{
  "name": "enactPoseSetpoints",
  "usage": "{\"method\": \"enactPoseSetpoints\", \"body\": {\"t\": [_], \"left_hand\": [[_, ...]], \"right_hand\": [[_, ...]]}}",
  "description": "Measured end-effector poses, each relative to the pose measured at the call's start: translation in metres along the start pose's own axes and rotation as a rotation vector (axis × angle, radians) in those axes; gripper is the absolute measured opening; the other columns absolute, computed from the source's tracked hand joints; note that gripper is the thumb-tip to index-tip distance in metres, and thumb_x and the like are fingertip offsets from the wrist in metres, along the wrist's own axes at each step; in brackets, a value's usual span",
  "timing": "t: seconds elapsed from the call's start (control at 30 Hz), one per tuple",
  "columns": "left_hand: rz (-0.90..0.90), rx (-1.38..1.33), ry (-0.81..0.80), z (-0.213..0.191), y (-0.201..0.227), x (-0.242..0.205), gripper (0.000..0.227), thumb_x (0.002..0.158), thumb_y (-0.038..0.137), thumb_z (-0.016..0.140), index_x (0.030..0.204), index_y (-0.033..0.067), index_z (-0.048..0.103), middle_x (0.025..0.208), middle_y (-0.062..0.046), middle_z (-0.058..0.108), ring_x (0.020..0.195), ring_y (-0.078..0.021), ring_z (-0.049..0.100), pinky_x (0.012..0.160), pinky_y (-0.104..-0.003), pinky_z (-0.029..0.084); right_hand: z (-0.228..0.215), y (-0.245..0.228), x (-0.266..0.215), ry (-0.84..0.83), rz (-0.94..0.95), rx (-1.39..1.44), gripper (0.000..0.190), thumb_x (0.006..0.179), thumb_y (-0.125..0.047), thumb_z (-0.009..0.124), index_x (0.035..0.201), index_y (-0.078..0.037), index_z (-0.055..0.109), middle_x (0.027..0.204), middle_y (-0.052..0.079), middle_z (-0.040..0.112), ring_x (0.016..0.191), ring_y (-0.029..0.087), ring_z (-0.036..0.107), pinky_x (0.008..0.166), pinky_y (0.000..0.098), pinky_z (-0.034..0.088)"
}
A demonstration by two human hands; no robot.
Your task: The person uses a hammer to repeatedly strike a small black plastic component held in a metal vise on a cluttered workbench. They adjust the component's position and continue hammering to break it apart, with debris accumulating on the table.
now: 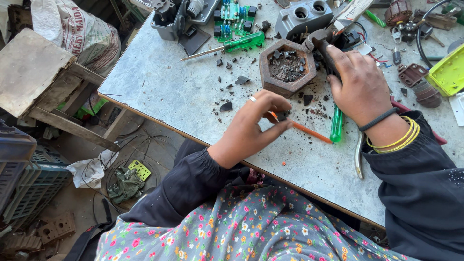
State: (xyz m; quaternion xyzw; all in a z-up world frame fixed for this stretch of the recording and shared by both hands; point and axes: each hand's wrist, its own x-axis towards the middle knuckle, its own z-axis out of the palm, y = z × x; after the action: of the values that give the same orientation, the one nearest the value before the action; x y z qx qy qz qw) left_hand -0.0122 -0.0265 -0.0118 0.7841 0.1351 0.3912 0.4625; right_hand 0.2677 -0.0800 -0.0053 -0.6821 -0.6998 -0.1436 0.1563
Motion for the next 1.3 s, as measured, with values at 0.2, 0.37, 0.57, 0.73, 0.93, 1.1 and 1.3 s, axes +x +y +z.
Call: {"method": "enactPoseSetpoints", "body": {"t": [0.2,0.37,0.57,0.73,0.93,1.1,1.3], "left_hand": [[0.044,0.072,-0.084,-0.003,0.007,0.001,0.028,0.096,0.012,0.078,0.121,0.0095,0.064,0.115,-0.005,0.063,0.099,-0.0174,0.069,0.088,-0.031,0.058],[0.061,0.095,-0.049,-0.012,0.005,0.002,0.030,0.094,0.007,0.076,0.122,0.0096,0.065,0.117,-0.007,0.065,0.102,-0.0189,0.069,0.088,-0.032,0.058],[0.128,0.474,0.087,-0.077,-0.020,0.021,0.036,0.089,0.004,0.081,0.121,0.0110,0.067,0.109,-0.006,0.071,0.098,-0.0219,0.069,0.086,-0.034,0.053],[0.164,0.884,0.253,-0.141,-0.046,0.056,0.025,0.093,0.002,0.079,0.116,0.0108,0.073,0.118,-0.007,0.071,0.112,-0.0277,0.065,0.099,-0.040,0.051],[0.174,0.998,0.232,-0.139,-0.059,0.081,0.029,0.083,0.009,0.082,0.111,0.0124,0.077,0.114,-0.009,0.073,0.111,-0.0322,0.063,0.097,-0.046,0.048],[0.196,0.906,-0.051,-0.109,-0.076,0.128,0.026,0.085,0.018,0.082,0.110,0.0119,0.077,0.110,-0.010,0.073,0.107,-0.0321,0.065,0.094,-0.045,0.049],[0.010,1.091,-0.230,-0.069,-0.105,0.175,0.025,0.089,0.030,0.078,0.099,0.0070,0.077,0.100,-0.014,0.072,0.101,-0.0330,0.066,0.089,-0.045,0.051]], "right_hand": [[-0.002,-0.001,0.001,0.016,-0.020,-0.027,0.067,0.094,-0.014,0.074,0.157,-0.012,0.052,0.129,0.017,0.062,0.118,0.038,0.059,0.101,0.0479,0.048],[-0.003,-0.003,0.002,-0.002,0.002,-0.012,0.067,0.093,-0.014,0.074,0.156,-0.013,0.052,0.128,0.018,0.063,0.116,0.039,0.059,0.100,0.0482,0.049],[-0.001,-0.001,0.002,-0.012,0.014,-0.001,0.066,0.093,-0.015,0.074,0.154,-0.013,0.052,0.126,0.018,0.063,0.114,0.039,0.059,0.098,0.0484,0.049],[-0.002,-0.002,0.003,-0.005,-0.002,-0.012,0.067,0.093,-0.015,0.074,0.156,-0.013,0.051,0.126,0.018,0.062,0.114,0.039,0.059,0.099,0.0482,0.049],[-0.005,-0.004,0.005,-0.002,0.012,-0.010,0.069,0.090,-0.015,0.074,0.154,-0.014,0.050,0.124,0.017,0.063,0.111,0.038,0.059,0.099,0.0481,0.048],[-0.005,-0.004,0.005,-0.006,0.027,-0.012,0.067,0.089,-0.017,0.074,0.153,-0.014,0.051,0.122,0.016,0.063,0.111,0.037,0.059,0.098,0.0475,0.048],[-0.007,-0.005,0.008,0.003,0.017,0.001,0.065,0.090,-0.018,0.072,0.152,-0.012,0.051,0.122,0.017,0.062,0.111,0.037,0.059,0.100,0.0475,0.047]]}}
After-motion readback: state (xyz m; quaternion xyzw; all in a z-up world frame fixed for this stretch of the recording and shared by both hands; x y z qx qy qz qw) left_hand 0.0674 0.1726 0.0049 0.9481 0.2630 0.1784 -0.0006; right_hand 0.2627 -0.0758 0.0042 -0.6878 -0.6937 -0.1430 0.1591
